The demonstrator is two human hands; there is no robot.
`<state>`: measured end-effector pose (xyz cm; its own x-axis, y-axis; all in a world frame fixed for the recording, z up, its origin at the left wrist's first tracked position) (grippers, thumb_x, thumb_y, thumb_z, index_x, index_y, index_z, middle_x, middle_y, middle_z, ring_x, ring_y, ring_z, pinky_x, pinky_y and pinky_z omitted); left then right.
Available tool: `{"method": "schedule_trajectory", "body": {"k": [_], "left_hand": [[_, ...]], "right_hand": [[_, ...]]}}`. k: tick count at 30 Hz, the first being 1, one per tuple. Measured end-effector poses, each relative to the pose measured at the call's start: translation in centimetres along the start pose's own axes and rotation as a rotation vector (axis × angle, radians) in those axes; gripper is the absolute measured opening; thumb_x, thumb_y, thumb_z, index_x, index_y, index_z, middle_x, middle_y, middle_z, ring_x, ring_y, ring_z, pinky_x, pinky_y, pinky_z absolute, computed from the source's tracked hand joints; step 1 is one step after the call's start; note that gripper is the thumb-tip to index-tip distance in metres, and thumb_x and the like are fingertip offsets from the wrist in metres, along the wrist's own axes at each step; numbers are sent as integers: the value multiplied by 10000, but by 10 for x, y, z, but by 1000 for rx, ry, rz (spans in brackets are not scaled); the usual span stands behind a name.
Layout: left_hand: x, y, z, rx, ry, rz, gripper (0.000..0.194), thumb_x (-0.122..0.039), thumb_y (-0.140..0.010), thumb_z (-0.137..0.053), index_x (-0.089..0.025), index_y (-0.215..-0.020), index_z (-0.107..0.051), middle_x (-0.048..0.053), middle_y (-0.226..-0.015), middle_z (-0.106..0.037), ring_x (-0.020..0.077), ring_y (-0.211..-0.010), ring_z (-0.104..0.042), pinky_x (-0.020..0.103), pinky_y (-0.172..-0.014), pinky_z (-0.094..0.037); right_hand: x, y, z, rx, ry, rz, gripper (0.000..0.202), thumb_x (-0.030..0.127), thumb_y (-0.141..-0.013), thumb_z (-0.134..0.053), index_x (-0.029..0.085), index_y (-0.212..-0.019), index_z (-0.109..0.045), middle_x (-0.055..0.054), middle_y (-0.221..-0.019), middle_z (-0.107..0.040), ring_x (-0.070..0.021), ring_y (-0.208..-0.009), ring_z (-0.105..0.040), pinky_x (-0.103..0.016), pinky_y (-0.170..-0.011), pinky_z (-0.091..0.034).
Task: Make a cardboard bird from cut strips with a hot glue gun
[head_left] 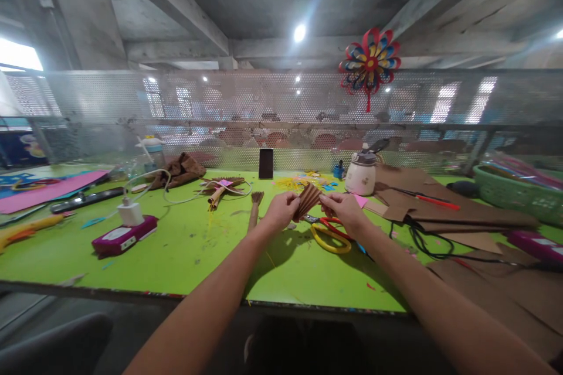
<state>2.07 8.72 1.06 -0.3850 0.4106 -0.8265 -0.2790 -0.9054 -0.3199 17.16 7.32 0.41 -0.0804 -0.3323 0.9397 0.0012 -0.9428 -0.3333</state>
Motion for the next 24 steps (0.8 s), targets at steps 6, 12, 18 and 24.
{"method": "schedule_trajectory", "body": {"k": [6, 12, 18, 24], "left_hand": [[-20, 7, 1, -113, -557, -254, 212, -225, -831, -382, -163, -817, -584, 73, -716, -619, 163, -614, -527, 284, -589, -373], [-31, 18, -13, -61, -779, -463, 193, -132, -804, -402, -153, -872, -582, 92, -795, -602, 184, -687, -521, 295, -623, -366], [-43, 25, -12, -93, -732, -543, 228, -148, -829, -410, -159, -924, -616, 84, -817, -573, 185, -750, -513, 294, -676, -388], [-36, 16, -1, -121, -414, -454, 262, -326, -857, -433, -173, -940, -629, 78, -880, -605, 170, -807, -544, 284, -746, -410]], "right_hand": [[-9, -4, 15, -171, -22, -42, 382, 518, -647, -630, 140, -702, -605, -7, -603, -558, -92, -513, -474, -216, -462, -384], [3, -2, 3, -70, 15, 50, 357, 516, -647, -633, 161, -687, -621, -19, -637, -612, -147, -614, -552, -260, -544, -446], [-12, 2, -9, 41, -210, -124, 321, 425, -527, -750, 162, -660, -622, -8, -615, -651, -169, -611, -604, -289, -595, -459], [-16, -4, -1, 45, -247, -103, 323, 410, -537, -754, 161, -693, -618, 15, -589, -619, -114, -532, -555, -246, -537, -414]]}}
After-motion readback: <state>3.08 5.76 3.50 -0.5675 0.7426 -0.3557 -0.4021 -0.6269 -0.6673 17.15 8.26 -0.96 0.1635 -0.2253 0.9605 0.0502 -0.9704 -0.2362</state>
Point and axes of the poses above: each hand's wrist, its own y-axis away from the middle knuckle, its own z-axis out of the back of the hand, x = y × z, the point moved 8 cm from there along -y, towards the middle knuckle
